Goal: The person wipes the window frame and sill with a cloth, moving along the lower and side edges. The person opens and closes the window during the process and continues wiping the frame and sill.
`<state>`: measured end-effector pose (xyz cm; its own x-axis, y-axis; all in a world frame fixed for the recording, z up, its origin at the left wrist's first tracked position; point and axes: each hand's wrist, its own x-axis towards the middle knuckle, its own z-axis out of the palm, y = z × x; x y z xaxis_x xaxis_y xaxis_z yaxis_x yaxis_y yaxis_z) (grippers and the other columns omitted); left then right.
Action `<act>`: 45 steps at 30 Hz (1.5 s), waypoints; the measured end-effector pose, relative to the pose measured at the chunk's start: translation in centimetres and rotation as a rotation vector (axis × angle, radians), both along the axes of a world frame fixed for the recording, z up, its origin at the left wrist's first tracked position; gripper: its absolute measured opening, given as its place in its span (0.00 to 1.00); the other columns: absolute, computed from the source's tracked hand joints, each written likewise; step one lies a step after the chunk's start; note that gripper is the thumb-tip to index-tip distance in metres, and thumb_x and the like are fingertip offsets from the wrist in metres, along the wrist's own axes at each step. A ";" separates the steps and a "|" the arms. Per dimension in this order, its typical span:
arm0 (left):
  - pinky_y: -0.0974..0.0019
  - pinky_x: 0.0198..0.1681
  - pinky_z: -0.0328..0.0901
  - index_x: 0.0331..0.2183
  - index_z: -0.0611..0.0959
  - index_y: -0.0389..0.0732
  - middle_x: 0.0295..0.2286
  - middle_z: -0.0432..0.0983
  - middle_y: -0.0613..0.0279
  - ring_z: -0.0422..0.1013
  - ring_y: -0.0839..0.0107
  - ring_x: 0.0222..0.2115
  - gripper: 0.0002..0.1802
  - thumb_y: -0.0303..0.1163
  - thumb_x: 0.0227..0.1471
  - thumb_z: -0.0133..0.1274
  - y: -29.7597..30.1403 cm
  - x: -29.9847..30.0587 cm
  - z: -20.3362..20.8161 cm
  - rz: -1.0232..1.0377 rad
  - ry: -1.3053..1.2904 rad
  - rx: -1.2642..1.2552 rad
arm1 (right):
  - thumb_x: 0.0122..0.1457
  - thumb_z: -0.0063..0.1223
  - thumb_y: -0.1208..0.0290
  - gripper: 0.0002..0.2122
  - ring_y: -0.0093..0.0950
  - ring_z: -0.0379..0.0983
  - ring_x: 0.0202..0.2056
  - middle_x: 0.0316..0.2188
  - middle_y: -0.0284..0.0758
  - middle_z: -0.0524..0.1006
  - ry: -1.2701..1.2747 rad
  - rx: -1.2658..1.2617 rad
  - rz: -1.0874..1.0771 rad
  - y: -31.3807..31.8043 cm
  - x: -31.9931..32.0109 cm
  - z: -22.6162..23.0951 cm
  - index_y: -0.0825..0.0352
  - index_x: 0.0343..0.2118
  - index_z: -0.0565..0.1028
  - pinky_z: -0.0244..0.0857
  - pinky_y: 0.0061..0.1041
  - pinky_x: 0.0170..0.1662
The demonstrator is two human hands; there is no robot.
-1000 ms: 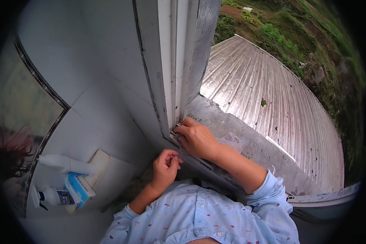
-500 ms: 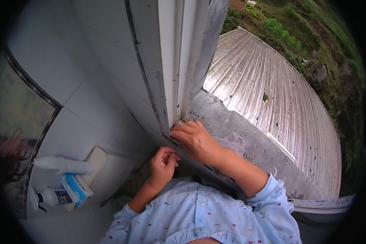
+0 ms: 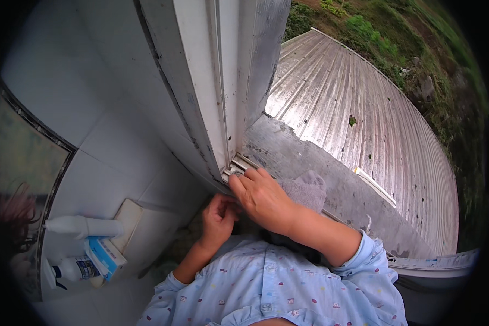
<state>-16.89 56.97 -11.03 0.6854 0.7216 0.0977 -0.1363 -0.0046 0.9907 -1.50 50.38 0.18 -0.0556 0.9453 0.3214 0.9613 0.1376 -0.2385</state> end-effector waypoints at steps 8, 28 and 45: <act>0.75 0.27 0.69 0.40 0.77 0.34 0.28 0.80 0.59 0.72 0.80 0.23 0.05 0.19 0.61 0.49 -0.6 0.0 -0.9 -0.011 0.084 -0.036 | 0.52 0.52 0.74 0.08 0.36 0.70 0.35 0.30 0.34 0.75 0.006 -0.214 -0.082 -6.9 0.7 2.2 0.65 0.36 0.70 0.62 0.34 0.42; 0.75 0.26 0.68 0.40 0.78 0.35 0.28 0.81 0.59 0.72 0.80 0.23 0.06 0.18 0.60 0.48 -0.7 -1.0 -0.9 -0.043 0.061 -0.042 | 0.52 0.56 0.78 0.13 0.41 0.74 0.40 0.35 0.39 0.77 0.132 0.099 -0.039 -1.6 0.7 3.0 0.66 0.41 0.73 0.67 0.38 0.44; 0.75 0.27 0.69 0.39 0.78 0.34 0.27 0.80 0.60 0.72 0.80 0.23 0.07 0.17 0.60 0.47 0.6 -2.0 -2.2 0.014 0.076 -0.085 | 0.54 0.53 0.72 0.10 0.33 0.74 0.40 0.36 0.37 0.72 -0.150 -0.068 -0.062 0.2 0.6 0.1 0.63 0.40 0.76 0.66 0.31 0.41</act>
